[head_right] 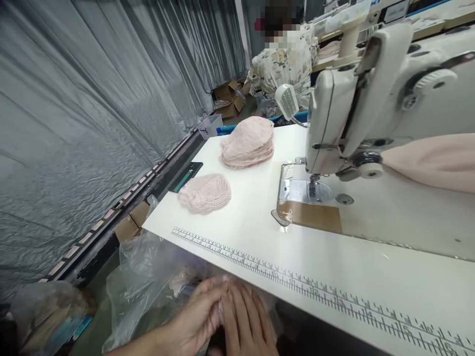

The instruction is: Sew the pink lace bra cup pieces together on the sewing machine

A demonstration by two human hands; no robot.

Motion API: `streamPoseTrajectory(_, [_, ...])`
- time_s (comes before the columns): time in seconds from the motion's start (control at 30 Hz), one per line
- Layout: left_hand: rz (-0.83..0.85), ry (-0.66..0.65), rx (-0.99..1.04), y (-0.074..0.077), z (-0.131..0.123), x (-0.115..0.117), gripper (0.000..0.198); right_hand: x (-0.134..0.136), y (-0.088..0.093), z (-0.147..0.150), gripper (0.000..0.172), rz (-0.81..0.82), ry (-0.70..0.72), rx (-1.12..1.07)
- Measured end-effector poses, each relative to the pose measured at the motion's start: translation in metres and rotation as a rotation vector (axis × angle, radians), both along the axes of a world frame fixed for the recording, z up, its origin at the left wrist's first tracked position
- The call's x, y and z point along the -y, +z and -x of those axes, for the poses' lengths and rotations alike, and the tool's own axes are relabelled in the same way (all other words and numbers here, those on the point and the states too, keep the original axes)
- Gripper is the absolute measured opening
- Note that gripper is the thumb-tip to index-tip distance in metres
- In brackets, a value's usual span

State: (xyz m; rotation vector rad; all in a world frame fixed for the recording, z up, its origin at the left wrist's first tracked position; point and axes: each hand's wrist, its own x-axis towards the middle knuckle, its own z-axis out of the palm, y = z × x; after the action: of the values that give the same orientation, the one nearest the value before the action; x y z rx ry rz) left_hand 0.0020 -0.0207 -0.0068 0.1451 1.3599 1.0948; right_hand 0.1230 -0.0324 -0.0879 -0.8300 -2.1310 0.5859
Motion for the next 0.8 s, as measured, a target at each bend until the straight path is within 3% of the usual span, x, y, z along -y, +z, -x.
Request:
streamPoseTrajectory(0.07, [0.003, 0.061, 0.027, 0.003, 0.000, 0.001, 0.019, -0.013, -0.004, 0.003, 0.039, 0.120, 0.109, -0.048])
streamPoseTrajectory(0.13, [0.035, 0.029, 0.044, 0.005, 0.006, 0.004, 0.019, -0.026, 0.001, -0.007, 0.035, 0.239, 0.221, -0.062])
streamPoseTrajectory(0.2, [0.078, -0.147, 0.007, 0.005, 0.017, 0.010, 0.024, -0.034, 0.012, -0.022, 0.030, 0.440, 0.349, -0.078])
streamPoseTrajectory(0.3, [0.027, -0.562, -0.261, 0.005, 0.034, 0.020, 0.034, -0.038, 0.025, -0.043, 0.028, 0.773, 0.436, -0.113])
streamPoseTrajectory(0.43, [-0.239, -0.800, -0.722, 0.015, 0.040, 0.018, 0.053, -0.041, 0.031, -0.056, 0.043, 1.071, 0.474, -0.199])
streamPoseTrajectory(0.5, [-0.288, -0.932, -0.700, 0.021, 0.034, 0.012, 0.065, -0.042, 0.034, -0.059, 0.046, 1.153, 0.511, -0.244])
streamPoseTrajectory(0.57, [-0.255, -1.017, -0.599, 0.023, 0.026, 0.005, 0.055, -0.044, 0.038, -0.063, 0.045, 1.188, 0.536, -0.269])
streamPoseTrajectory(0.67, [-0.181, -0.998, -0.553, 0.020, 0.018, 0.001, 0.033, -0.043, 0.043, -0.072, 0.046, 1.200, 0.529, -0.280])
streamPoseTrajectory(0.8, [-0.223, -1.012, -0.567, 0.016, 0.014, 0.002, 0.023, -0.040, 0.043, -0.080, 0.043, 1.199, 0.487, -0.265])
